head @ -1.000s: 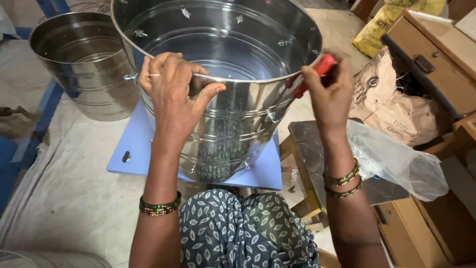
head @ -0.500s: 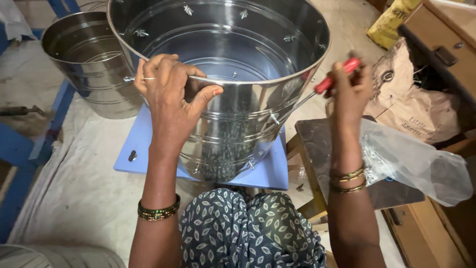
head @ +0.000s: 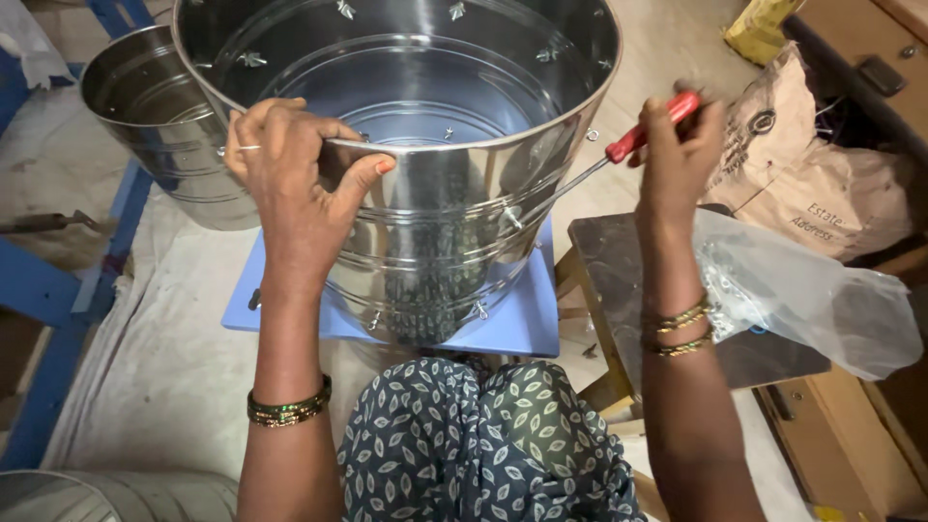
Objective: The person uses a red-handled screwdriver to tighten screws on the rim of a large stainless steel bucket. They rotate the bucket to access different fasteners and continue securing the metal components.
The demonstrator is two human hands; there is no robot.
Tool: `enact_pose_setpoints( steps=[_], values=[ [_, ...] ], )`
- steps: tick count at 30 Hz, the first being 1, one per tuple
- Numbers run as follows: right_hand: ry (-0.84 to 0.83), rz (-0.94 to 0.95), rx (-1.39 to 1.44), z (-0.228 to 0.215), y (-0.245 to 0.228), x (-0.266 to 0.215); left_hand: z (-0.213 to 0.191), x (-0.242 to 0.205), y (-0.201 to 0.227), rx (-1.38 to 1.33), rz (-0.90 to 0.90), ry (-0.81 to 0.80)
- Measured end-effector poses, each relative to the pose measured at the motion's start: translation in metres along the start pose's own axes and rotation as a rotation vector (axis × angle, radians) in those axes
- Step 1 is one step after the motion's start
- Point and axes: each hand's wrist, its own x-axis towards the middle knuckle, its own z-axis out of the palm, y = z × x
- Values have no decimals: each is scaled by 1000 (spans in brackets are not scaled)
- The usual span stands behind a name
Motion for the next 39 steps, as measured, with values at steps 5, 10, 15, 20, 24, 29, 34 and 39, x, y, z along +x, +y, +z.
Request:
enact_pose_setpoints(
  steps=[5, 10, 15, 20, 24, 29, 34, 39],
  values=[
    [104, 238, -110, -22, 70, -51, 1, -1, -1, 33, -10, -4],
    [120, 604, -63, -7, 129, -155, 2, 0, -1, -6, -1, 19],
    [34, 570, 136, 9, 134, -234, 1, 0, 0, -14, -7, 18],
    [-105, 566, 50, 14, 128, -256, 3, -2, -1, 5, -3, 11],
    [-147, 589, 41, 21, 125, -265, 2, -2, -1, -14, -3, 19],
    [-187, 631, 40, 38, 124, -279, 3, -1, -1, -20, 11, 33],
    [-238, 692, 147, 60, 114, -293, 3, 0, -1, -10, 4, 23],
    [-258, 731, 219, 71, 105, -296, 3, 1, 0, -4, 8, 24]
  ],
)
